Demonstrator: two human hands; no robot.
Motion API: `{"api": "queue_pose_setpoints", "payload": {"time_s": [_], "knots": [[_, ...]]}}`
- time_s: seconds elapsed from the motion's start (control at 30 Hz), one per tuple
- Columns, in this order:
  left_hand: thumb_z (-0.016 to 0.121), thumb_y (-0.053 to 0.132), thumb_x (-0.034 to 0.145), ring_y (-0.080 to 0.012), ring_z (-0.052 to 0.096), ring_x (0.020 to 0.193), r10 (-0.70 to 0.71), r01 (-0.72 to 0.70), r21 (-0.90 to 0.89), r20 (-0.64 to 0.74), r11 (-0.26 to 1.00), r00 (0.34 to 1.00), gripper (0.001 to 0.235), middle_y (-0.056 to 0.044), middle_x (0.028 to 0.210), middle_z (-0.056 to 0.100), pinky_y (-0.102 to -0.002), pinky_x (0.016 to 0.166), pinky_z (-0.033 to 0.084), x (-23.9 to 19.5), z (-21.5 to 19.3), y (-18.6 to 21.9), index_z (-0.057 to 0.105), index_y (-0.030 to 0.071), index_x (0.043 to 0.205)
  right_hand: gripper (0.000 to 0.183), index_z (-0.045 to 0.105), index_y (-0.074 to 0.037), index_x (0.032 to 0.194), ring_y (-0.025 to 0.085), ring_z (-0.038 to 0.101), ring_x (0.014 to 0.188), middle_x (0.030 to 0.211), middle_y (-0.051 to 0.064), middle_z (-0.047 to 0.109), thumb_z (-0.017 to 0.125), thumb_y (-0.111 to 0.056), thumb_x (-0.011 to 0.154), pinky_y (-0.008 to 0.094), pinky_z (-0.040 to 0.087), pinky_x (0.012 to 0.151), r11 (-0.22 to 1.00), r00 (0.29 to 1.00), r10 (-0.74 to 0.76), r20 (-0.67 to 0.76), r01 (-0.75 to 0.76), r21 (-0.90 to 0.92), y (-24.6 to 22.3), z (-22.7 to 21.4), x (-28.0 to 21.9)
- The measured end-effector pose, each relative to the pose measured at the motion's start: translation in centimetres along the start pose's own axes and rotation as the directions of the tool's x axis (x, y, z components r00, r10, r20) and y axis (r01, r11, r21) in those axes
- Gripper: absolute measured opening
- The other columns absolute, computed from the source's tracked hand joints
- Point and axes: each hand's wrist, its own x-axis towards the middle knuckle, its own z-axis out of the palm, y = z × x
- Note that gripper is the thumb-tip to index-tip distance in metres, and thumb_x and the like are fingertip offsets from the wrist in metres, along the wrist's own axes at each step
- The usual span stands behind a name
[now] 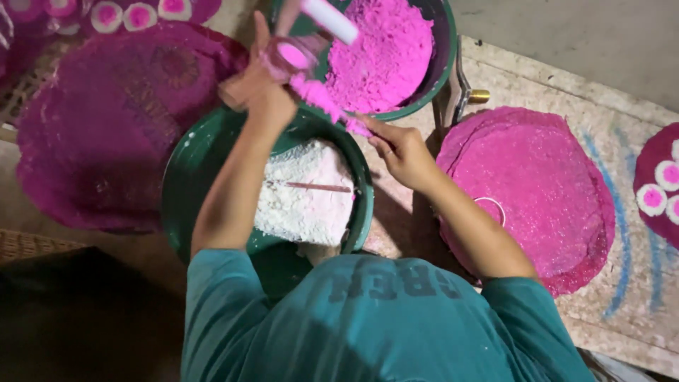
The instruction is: The person scoops white and pink powders into a handheld mold, presses the mold onto a pink glittery mat, and releases circular layered pieces. The person repeats this process to form multiple white and pink circles arranged on the mat.
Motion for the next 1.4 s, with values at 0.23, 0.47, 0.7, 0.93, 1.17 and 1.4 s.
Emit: {"api": "queue_pose_setpoints", "payload": {"time_s": [0.23,0.47,0.7,0.93,1.17,1.4], "knots": [[0.068,0.011,0.085,-0.0237,0.06,0.071,-0.394,0.507,-0.836,0.402,0.211,0.827,0.02,-0.011,0.084,0.066,-0.038,0.057,0.048,1.7,-2.1,-0.1,0.068,-0.004,0.099,0.06,0.035,-0.008,0.159,0.027,0.07,0.117,0.147,0.013,0.058,0.053,-0.024,0.103,0.042,0.057,0.101,0.611,0.898,0.294,0.329,-0.441,0.658,6.1,-6.9,9.1],[0.067,0.006,0.086,-0.0129,0.052,0.061,0.548,0.934,-0.2,0.766,-0.295,0.337,0.017,-0.011,0.083,0.062,-0.027,0.052,0.045,-7.4,-3.0,12.7,0.066,0.001,0.103,0.071,0.011,-0.009,0.17,0.037,0.052,0.136,0.161,0.023,0.037,0.037,-0.037,0.11,0.051,0.05,0.111,-0.096,0.91,0.132,-0.392,0.405,0.909,-0.5,-6.8,5.9],[0.076,0.027,0.084,-0.0308,0.065,0.102,0.645,-0.061,-0.805,0.425,0.591,0.635,0.049,-0.015,0.114,0.066,-0.041,0.085,0.053,-10.0,-5.5,21.1,0.058,0.003,0.122,0.069,0.018,-0.028,0.165,0.041,0.072,0.096,0.154,0.031,0.05,0.055,-0.03,0.107,0.044,0.062,0.066,0.744,0.825,-0.311,-0.471,0.52,0.42,-8.7,-13.5,-8.2],[0.072,0.035,0.09,-0.0294,0.07,0.089,0.278,0.119,-0.385,0.816,0.915,0.507,0.029,-0.009,0.097,0.071,-0.043,0.078,0.052,-11.4,-8.8,29.6,0.068,0.018,0.113,0.057,0.041,-0.021,0.156,0.046,0.074,0.09,0.127,0.034,0.062,0.055,-0.031,0.102,0.049,0.064,0.068,0.569,0.603,-0.797,-0.024,0.738,-0.364,-10.4,-18.1,-16.8],[0.071,0.012,0.084,-0.0192,0.065,0.124,0.662,0.759,-0.627,0.646,0.178,0.379,0.055,-0.011,0.123,0.07,-0.032,0.106,0.051,-15.2,-1.1,32.9,0.058,0.005,0.138,0.061,0.034,-0.01,0.158,0.039,0.058,0.124,0.145,0.029,0.05,0.051,-0.042,0.108,0.043,0.05,0.102,0.871,0.875,-0.484,-0.008,0.481,-0.101,-8.2,-21.4,-22.9],[0.086,0.026,0.084,-0.0249,0.064,0.118,0.706,0.174,-0.888,0.445,0.425,0.55,0.058,-0.013,0.127,0.067,-0.039,0.106,0.053,-13.5,2.2,36.4,0.063,0.003,0.134,0.105,0.031,0.008,0.159,0.033,0.048,0.138,0.15,0.026,0.046,0.05,-0.076,0.099,0.043,0.04,0.117,0.804,0.861,0.068,0.505,-0.347,0.483,-0.7,-29.6,-29.7]]}}
